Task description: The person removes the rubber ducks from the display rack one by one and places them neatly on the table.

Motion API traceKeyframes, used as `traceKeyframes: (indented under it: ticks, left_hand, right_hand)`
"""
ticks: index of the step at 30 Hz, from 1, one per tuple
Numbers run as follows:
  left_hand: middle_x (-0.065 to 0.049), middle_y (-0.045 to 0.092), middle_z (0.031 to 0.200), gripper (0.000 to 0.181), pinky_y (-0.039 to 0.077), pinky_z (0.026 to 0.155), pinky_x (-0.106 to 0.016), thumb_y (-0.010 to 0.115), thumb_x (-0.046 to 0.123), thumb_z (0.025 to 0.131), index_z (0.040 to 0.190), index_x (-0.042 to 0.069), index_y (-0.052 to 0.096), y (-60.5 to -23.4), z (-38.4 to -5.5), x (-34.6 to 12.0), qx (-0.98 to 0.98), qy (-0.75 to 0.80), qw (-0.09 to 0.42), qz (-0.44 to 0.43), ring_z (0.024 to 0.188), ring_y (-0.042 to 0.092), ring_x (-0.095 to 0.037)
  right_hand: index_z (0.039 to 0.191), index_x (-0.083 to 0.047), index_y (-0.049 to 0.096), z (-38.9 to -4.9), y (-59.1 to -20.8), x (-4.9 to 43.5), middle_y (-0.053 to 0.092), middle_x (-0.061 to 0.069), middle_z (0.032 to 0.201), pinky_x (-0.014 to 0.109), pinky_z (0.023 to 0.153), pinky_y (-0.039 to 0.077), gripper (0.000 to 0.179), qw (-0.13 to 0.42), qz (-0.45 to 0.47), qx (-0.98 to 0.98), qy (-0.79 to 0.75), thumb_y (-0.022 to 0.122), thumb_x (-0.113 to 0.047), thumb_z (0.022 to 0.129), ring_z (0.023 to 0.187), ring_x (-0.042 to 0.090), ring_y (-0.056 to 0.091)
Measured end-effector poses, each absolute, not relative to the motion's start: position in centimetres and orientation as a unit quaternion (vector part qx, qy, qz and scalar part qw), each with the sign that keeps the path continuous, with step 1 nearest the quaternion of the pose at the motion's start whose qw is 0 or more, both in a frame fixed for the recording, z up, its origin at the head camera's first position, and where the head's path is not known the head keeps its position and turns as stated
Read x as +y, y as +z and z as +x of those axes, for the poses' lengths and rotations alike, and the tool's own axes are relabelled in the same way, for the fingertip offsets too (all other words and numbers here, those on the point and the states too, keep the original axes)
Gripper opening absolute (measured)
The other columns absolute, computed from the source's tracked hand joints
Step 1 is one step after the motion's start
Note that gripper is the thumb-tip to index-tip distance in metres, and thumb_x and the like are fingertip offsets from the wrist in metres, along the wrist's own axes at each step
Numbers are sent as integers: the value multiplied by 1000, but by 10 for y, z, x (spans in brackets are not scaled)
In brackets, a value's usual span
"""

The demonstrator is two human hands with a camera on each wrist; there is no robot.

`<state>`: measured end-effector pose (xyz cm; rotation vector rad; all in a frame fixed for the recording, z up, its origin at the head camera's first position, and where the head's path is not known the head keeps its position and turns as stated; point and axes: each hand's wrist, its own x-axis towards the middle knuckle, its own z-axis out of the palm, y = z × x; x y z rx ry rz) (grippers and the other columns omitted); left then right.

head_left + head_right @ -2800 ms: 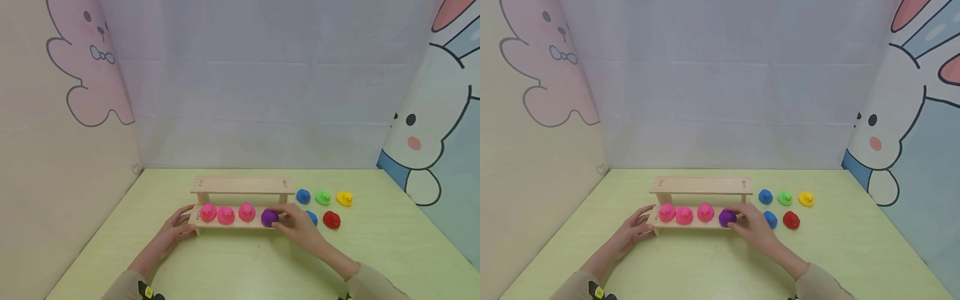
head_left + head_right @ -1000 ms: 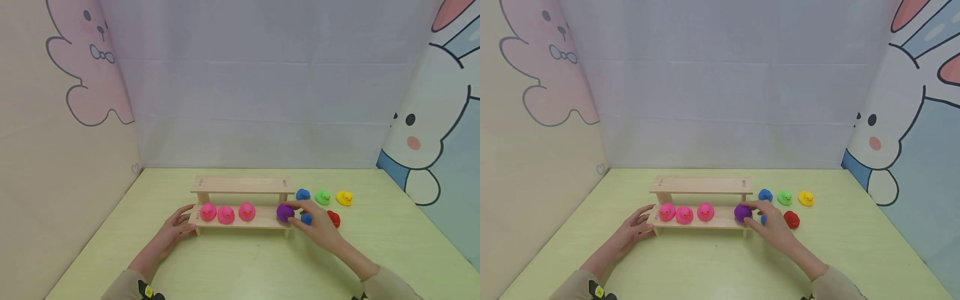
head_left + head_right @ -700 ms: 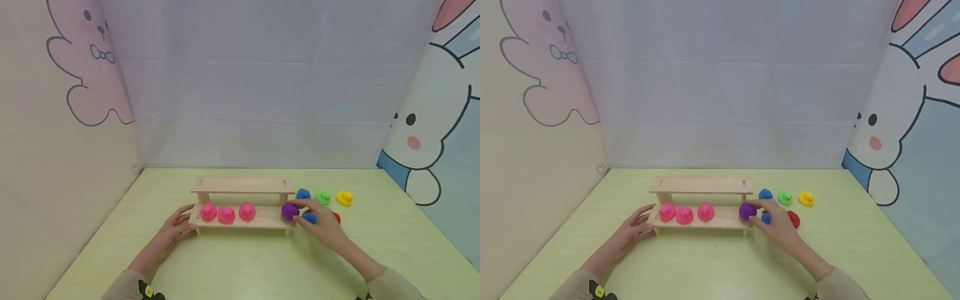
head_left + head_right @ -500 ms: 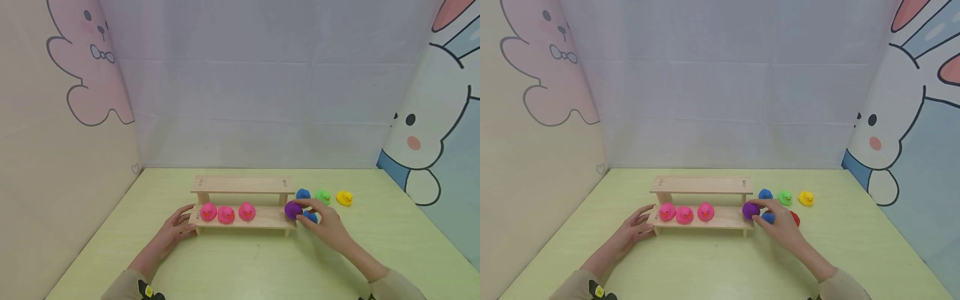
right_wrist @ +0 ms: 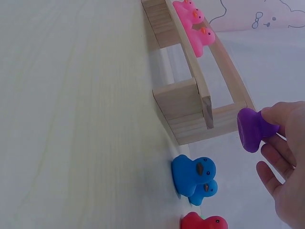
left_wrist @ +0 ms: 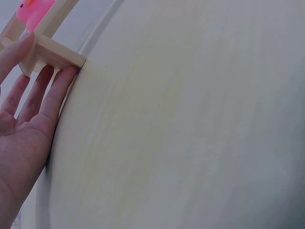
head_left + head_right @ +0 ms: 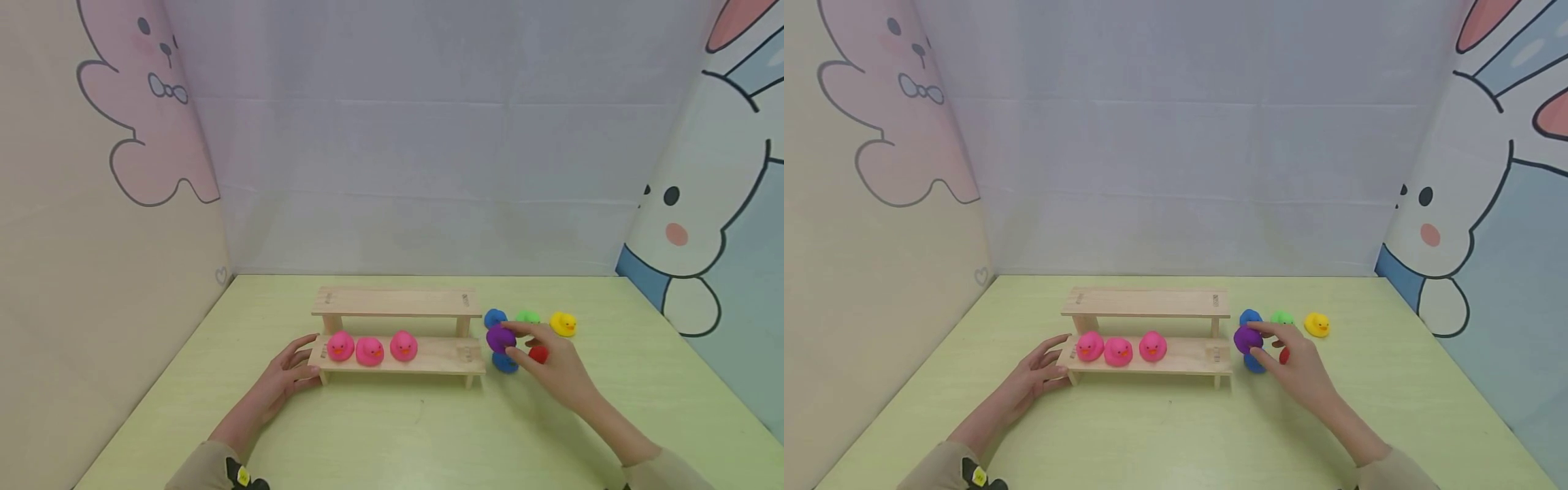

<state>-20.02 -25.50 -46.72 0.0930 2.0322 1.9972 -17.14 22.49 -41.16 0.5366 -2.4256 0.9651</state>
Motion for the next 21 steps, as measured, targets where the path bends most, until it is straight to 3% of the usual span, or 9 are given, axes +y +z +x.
traceKeyframes:
  ticks: [3,7,10,21]
  left_hand:
    - [-14,46,151,74,59,101,-33,64,12,99,161,17,25,-467,-200,-255,705,693,145,33,122,64,-14]
    - [-13,48,150,74,59,101,-33,64,11,99,161,16,25,-467,-200,-255,705,694,144,34,121,64,-13]
    - [-15,46,152,74,59,102,-33,64,12,99,161,17,25,-467,-200,-255,706,693,143,32,122,64,-14]
    - [-15,45,153,74,59,101,-32,64,13,99,161,17,25,-463,-198,-253,708,691,145,27,121,64,-14]
  right_hand:
    - [127,-13,69,-170,-410,232,74,7,111,8,76,52,45,244,192,-884,350,80,-3,84,97,-3,59]
    - [127,-10,69,-170,-406,240,73,8,108,2,79,48,46,261,192,-877,355,79,0,84,98,-10,56]
    - [127,-8,68,-169,-405,244,73,10,108,0,81,46,44,265,187,-873,365,78,1,85,99,-18,50]
    - [132,-9,66,-170,-406,266,70,14,117,-5,84,42,45,259,149,-883,361,77,-4,88,101,-22,46]
